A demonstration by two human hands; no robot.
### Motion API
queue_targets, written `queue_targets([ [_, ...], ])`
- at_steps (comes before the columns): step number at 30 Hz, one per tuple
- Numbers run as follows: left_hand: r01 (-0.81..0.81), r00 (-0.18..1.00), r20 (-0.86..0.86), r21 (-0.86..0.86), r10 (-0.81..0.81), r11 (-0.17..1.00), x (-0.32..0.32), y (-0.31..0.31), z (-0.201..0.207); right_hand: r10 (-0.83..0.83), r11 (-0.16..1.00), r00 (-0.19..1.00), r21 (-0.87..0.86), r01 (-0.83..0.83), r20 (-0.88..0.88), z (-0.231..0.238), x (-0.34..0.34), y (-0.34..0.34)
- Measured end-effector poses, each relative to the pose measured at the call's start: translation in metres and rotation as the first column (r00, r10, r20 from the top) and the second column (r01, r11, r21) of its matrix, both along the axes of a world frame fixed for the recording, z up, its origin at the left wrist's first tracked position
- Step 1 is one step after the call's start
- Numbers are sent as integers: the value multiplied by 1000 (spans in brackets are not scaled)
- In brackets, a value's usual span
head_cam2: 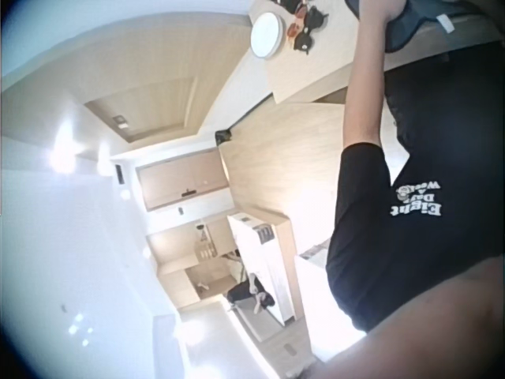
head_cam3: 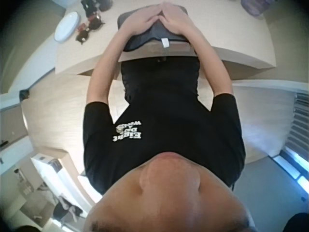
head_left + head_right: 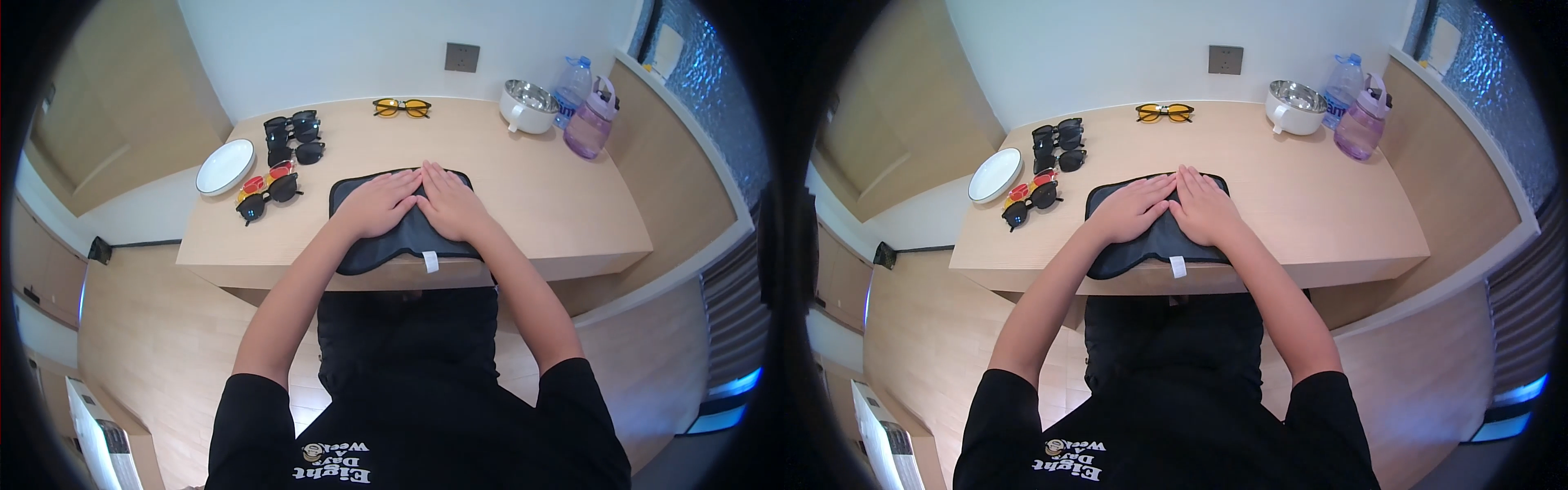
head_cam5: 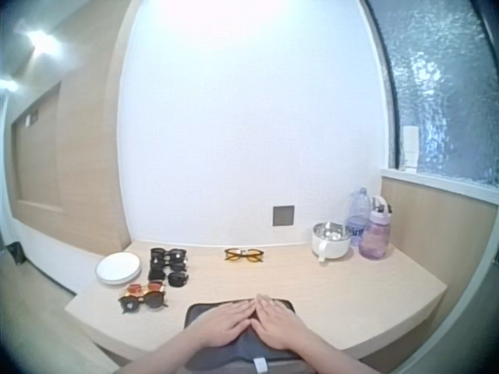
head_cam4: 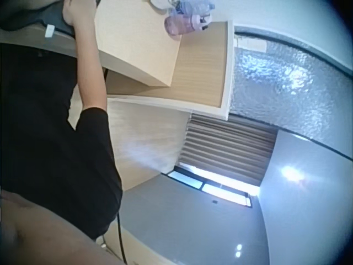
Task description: The person wipes the surface of a desk using a black cloth. They spread the cloth on the table, rub it against the desk with both hands, and move it across the surface to clean it while frequently repositioning and folding the cloth.
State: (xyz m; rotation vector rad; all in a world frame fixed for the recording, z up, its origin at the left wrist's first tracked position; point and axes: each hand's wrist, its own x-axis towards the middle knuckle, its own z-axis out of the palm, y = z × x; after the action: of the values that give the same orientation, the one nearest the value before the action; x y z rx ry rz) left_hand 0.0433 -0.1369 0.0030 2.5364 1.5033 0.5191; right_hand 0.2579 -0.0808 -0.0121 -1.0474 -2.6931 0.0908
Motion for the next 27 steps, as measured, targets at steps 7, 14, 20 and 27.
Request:
queue_targets([
  [7, -66, 994, -85, 21, 68, 998, 5, -13, -2, -12, 999, 1000, 45, 13, -13, -5, -1, -7],
  [14, -112, 985, -126, 64, 119, 992, 13, -37, -2, 32, 995, 998, 95, -27, -48, -5, 13, -38],
  [20, -143, 981, -121, 87, 153, 986, 18, -66, -1, 55, 991, 996, 125, -45, -73, 1, 22, -72],
  [27, -162, 975, -120, 183, 185, 970, 31, -95, -4, 65, 988, 991, 147, -47, -115, 4, 35, -103],
])
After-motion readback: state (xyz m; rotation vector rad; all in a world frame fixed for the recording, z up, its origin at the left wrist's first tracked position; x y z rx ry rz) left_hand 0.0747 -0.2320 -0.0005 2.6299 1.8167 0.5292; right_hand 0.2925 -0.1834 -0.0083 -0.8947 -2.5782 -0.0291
